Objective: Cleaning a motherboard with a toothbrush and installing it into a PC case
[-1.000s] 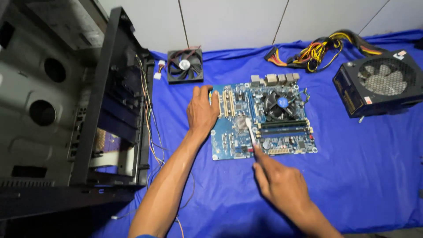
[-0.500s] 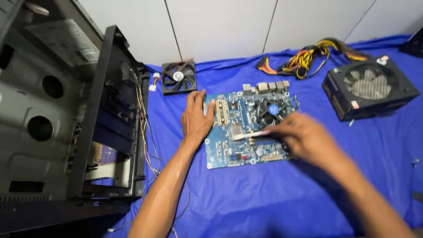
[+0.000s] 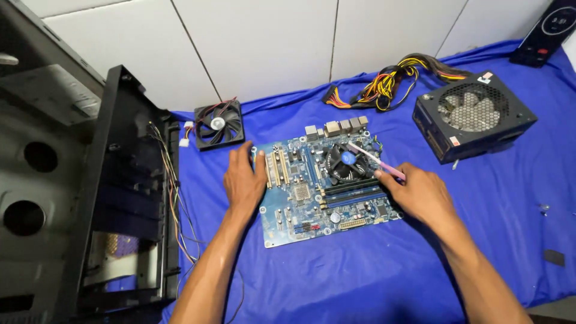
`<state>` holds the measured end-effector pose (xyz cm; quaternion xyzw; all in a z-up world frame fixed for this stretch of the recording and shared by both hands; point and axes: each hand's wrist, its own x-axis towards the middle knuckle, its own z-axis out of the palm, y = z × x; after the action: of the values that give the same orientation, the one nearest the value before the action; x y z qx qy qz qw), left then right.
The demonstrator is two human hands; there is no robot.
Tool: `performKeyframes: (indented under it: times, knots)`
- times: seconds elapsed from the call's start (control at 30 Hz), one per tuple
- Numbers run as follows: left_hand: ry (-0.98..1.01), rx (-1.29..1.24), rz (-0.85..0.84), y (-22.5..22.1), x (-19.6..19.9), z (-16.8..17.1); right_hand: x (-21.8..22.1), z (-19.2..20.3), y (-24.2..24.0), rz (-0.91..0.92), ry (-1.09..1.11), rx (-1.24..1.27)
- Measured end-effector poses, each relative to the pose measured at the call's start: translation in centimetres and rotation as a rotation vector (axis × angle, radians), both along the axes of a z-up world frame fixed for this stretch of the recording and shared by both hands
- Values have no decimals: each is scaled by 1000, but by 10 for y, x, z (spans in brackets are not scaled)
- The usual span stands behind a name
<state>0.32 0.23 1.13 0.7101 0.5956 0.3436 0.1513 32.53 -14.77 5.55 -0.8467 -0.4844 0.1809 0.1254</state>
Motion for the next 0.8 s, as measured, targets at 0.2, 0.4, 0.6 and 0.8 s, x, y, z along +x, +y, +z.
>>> performKeyframes:
  times: [0.2,0.4,0.6,0.8]
  knots:
    - [64,-158,28,14,-3,-11,-3,-3,5,-39,153,16]
    - [-199,-257,26,-5,11,23,-9,-4,-5,45,178,211]
    - [-478,-102,50,-20,20,51,7,-31,-4,271,159,537]
    - [-485,-21,71,-13,10,49,12,-3,13,375,71,772]
